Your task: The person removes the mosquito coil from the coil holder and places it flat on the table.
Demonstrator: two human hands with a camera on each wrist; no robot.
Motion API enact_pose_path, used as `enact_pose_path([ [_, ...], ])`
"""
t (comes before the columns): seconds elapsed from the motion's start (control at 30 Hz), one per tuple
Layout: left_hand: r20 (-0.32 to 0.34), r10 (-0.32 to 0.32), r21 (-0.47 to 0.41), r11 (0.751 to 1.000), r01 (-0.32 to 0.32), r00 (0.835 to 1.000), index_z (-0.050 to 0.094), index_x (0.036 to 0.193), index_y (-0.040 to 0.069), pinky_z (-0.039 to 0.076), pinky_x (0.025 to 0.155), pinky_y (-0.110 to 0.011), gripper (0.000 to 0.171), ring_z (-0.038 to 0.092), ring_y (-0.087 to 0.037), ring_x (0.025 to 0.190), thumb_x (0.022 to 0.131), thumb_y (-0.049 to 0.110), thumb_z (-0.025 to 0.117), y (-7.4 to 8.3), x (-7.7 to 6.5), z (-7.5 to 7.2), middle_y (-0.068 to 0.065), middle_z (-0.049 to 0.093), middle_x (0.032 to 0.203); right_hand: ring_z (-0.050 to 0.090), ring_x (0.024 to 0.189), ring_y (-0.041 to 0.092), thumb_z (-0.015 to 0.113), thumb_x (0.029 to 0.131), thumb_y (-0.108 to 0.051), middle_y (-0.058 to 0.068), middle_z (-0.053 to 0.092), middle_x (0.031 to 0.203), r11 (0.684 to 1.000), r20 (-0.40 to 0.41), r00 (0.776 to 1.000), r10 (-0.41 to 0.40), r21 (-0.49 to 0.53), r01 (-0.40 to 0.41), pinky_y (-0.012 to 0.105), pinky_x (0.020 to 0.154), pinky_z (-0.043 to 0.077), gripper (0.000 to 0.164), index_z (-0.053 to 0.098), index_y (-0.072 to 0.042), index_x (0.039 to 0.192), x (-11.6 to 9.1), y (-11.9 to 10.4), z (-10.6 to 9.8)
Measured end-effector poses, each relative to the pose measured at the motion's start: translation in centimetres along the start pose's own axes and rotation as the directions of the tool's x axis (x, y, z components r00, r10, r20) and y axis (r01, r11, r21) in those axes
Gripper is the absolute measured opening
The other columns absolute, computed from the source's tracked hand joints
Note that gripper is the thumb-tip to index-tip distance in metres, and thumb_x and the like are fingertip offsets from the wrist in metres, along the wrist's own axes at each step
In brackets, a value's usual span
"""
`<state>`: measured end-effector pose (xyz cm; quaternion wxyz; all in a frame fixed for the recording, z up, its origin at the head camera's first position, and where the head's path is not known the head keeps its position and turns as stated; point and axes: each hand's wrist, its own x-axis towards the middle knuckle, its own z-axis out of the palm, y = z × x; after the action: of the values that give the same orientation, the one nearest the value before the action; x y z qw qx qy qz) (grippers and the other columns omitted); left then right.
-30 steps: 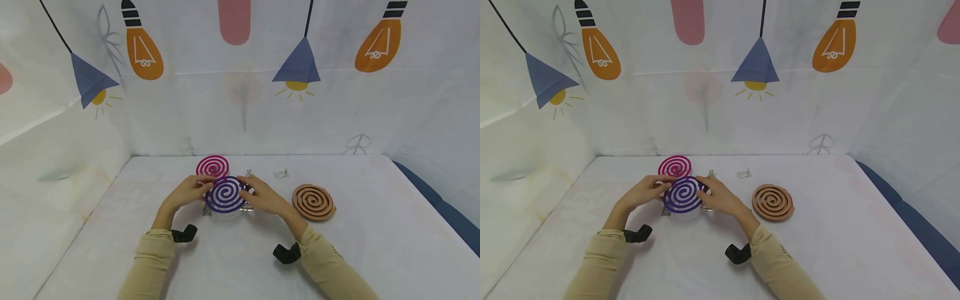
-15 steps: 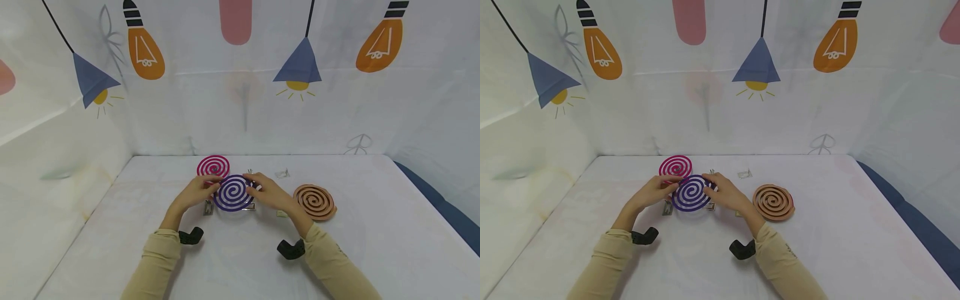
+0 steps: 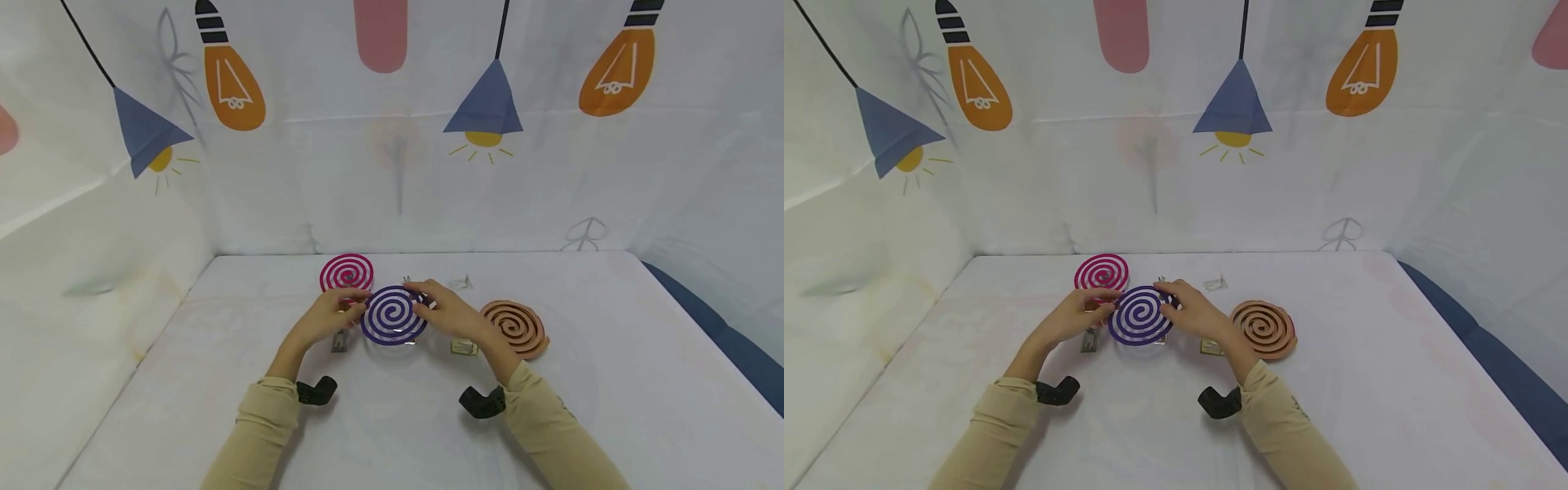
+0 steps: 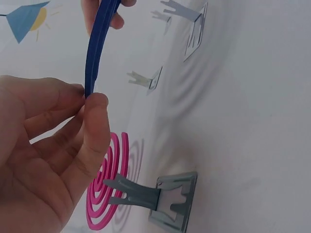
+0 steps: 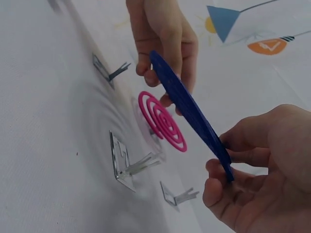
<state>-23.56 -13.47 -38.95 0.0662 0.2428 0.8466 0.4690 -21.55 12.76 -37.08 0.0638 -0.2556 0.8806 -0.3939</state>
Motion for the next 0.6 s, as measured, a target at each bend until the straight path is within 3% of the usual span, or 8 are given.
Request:
enact_pose_path([
  [0.27, 0.018, -0.006, -0.067, 0.998, 0.007, 1.0, 0.061, 0.12, 0.003, 0.057, 0.065, -0.029, 0.032, 0.064, -0.015, 0.073, 0.089, 0.009, 0.062, 0.2, 0.1, 0.6, -0.016, 0.066, 0.102, 0.052, 0.11, 0.028, 0.048, 0.096, -0.013, 0.016, 0.051, 0.13, 1.0, 0.003, 1.0, 0.015, -0.019, -0.015, 0.039, 0.088, 0.049, 0.047, 0.041, -0.01, 0.142, -0.1, 0.7, -0.5],
  [0.6, 0.007, -0.024, -0.091, 0.996, 0.025, 1.0, 0.061, 0.121, 0.005, 0.057, 0.067, -0.036, 0.033, 0.067, -0.023, 0.075, 0.088, 0.011, 0.064, 0.4, 0.3, 1.6, -0.015, 0.065, 0.103, 0.05, 0.116, 0.029, 0.047, 0.095, -0.009, 0.014, 0.05, 0.133, 1.0, 0.025, 1.0, 0.006, -0.02, -0.006, 0.043, 0.094, 0.046, 0.049, 0.039, -0.008, 0.143, -0.6, 1.0, -1.2],
])
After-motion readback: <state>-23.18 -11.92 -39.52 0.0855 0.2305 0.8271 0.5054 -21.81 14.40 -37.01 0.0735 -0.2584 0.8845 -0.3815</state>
